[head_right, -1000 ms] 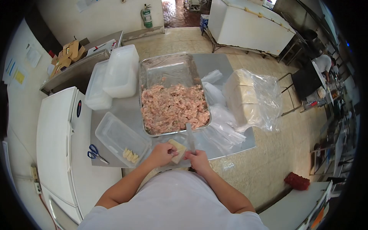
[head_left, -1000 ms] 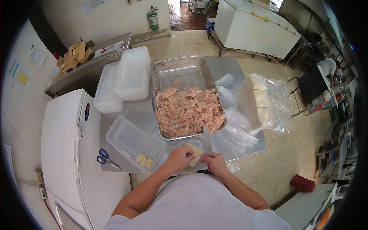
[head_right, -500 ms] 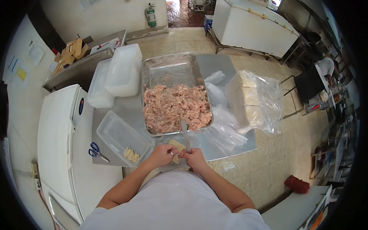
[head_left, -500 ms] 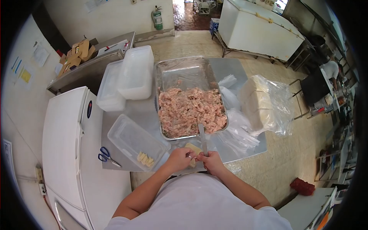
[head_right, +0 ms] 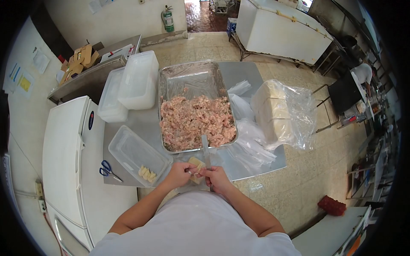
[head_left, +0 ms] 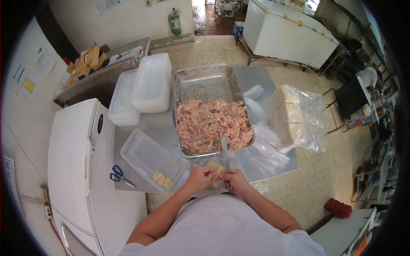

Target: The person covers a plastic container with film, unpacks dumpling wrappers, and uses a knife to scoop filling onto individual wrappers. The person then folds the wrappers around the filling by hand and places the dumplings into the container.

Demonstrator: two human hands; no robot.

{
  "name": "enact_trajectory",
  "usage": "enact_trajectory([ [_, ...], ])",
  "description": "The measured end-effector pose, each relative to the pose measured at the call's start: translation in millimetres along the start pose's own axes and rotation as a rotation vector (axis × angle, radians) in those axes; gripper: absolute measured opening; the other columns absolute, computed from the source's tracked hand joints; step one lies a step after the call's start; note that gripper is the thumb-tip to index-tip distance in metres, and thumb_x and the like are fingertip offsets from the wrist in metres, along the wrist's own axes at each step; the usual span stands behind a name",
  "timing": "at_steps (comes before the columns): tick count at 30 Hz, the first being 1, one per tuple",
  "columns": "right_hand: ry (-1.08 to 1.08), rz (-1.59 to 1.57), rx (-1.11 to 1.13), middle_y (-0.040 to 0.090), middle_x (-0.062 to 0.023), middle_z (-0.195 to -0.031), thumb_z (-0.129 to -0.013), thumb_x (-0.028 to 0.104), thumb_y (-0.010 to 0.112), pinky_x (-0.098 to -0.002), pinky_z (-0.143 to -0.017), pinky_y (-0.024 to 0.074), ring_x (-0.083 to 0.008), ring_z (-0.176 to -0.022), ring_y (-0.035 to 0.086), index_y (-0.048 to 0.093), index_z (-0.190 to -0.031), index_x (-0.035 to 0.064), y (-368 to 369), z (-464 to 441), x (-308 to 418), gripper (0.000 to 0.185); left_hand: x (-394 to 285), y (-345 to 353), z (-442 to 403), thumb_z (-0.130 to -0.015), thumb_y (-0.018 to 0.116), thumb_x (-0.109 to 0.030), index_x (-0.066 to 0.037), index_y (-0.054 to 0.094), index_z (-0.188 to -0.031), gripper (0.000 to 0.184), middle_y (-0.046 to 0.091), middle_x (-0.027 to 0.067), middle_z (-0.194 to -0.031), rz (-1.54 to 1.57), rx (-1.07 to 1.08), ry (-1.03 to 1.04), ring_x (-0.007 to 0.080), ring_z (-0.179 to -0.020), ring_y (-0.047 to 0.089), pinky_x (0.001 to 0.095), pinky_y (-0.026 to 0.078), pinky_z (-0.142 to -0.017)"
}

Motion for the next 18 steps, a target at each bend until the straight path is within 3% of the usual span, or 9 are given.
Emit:
enact_trajectory([
  [3,-0.033,0.033,-0.038,0.073,-0.0078,-0.082,-0.094,0.010,0.069,-0.0292,-0.046,0.0387,-0.0106,-0.049,0.049,0.069,-0.096,0.0032,-1,0,2,0.007,5,2,-1,-0.098,0.068,-0.014,0.001,0.075,-0.104,0.018,0.071,0.0031,-0.083,-0.036,0.012,0.017,0.0093,-0.075,0.058,0.0300,0.050,-0.069],
  [6,-0.062,0.113,-0.094,0.074,-0.0107,-0.086,-0.096,0.015,0.067,-0.0285,-0.045,0.0393,-0.0088,-0.050,0.050,0.069,-0.096,0.0015,-8,1,4,0.013,27,-4,-1,-0.100,0.065,-0.012,0.001,0.070,-0.109,0.017,0.070,0.0029,-0.091,0.131,-0.100,-0.002,0.0108,-0.083,0.061,0.0292,0.051,-0.076],
  [12,-0.238,0.488,-0.202,0.073,-0.0106,-0.084,-0.098,0.020,0.064,-0.0354,-0.055,0.0469,-0.0164,-0.062,0.061,0.071,-0.096,-0.0040,-25,-3,7,0.025,71,-33,19,-0.105,0.058,-0.013,0.001,0.062,-0.121,0.022,0.068,0.0094,-0.112,0.918,-0.129,-0.147,0.0174,-0.104,0.065,0.0352,0.052,-0.094],
  [15,-0.349,0.673,-0.233,0.066,-0.0054,-0.072,-0.099,0.019,0.065,-0.0317,-0.054,0.0444,-0.0113,-0.060,0.057,0.069,-0.096,-0.0010,-27,-1,10,0.021,72,-52,32,-0.106,0.056,-0.015,0.001,0.056,-0.129,0.028,0.066,0.0122,-0.121,1.300,-0.159,-0.092,0.0237,-0.113,0.066,0.0415,0.054,-0.100],
  [18,-0.503,0.920,-0.313,0.067,-0.0088,-0.072,-0.100,0.019,0.062,-0.0345,-0.063,0.0496,-0.0170,-0.068,0.064,0.070,-0.106,-0.0040,-22,14,29,0.025,67,-67,41,-0.104,0.055,-0.017,0.003,0.053,-0.135,0.037,0.065,0.0150,-0.132,1.523,-0.166,-0.130,0.0323,-0.125,0.063,0.0476,0.051,-0.109],
])
Point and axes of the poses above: each hand's wrist, its own z-axis away from the middle knuckle, its own y-axis out of the palm, x = y × z, the point moved 9 cm from there along -z, towards the middle knuckle
